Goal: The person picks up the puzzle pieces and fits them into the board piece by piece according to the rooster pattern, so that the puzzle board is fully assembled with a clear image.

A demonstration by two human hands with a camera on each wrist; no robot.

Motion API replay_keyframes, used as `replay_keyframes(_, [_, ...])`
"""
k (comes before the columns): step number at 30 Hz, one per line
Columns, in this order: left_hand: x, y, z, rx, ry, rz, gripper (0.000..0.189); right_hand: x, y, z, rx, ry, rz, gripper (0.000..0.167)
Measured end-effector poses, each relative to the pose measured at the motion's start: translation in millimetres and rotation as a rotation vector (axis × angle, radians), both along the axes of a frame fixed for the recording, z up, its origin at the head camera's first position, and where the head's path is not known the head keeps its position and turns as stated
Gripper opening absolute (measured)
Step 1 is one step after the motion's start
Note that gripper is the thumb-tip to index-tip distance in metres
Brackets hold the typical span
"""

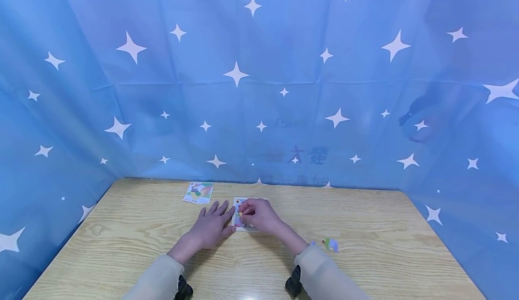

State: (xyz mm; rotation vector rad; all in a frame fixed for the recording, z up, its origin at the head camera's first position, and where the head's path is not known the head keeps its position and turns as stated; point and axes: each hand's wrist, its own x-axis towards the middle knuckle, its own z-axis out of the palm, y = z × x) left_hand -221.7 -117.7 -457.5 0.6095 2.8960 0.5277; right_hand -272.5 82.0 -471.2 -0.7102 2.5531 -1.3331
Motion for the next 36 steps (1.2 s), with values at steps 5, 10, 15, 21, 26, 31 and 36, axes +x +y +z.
replay_keyframes(5, [-1.0, 0.0, 0.2, -0.01, 0.0, -0.004, 0.059, -1.2, 0.8, -0.8, 0.034, 0.006, 0.021, 0.011])
replay_keyframes(10, [-0.8, -0.3, 0.6, -0.007, -0.003, -0.005, 0.059, -4.3, 1.6, -3.5, 0.068, 0.046, 0.047, 0.012])
replay_keyframes(15, [-1.0, -0.9, 0.2, -0.008, 0.005, -0.005, 0.059, -5.5, 1.4, -4.9, 0.096, 0.095, 0.062, 0.012])
replay_keyframes(21, [-0.3, -1.9, -2.2, -0.002, 0.003, -0.005, 0.058, -5.7, -0.5, -3.6, 0.149, 0.145, 0.094, 0.014])
replay_keyframes(26, [-1.3, -2.2, -2.4, 0.004, 0.0, -0.012, 0.058, -4.1, -0.6, -0.6, 0.207, 0.12, 0.111, 0.021])
replay_keyframes(31, [-1.6, -1.6, -3.1, 0.003, -0.004, -0.012, 0.058, -3.1, 1.4, 0.8, 0.217, 0.118, 0.116, 0.023])
replay_keyframes(36, [-1.8, -1.2, -4.5, -0.002, 0.002, -0.013, 0.058, -4.4, 3.5, -0.9, 0.222, 0.159, 0.107, 0.021])
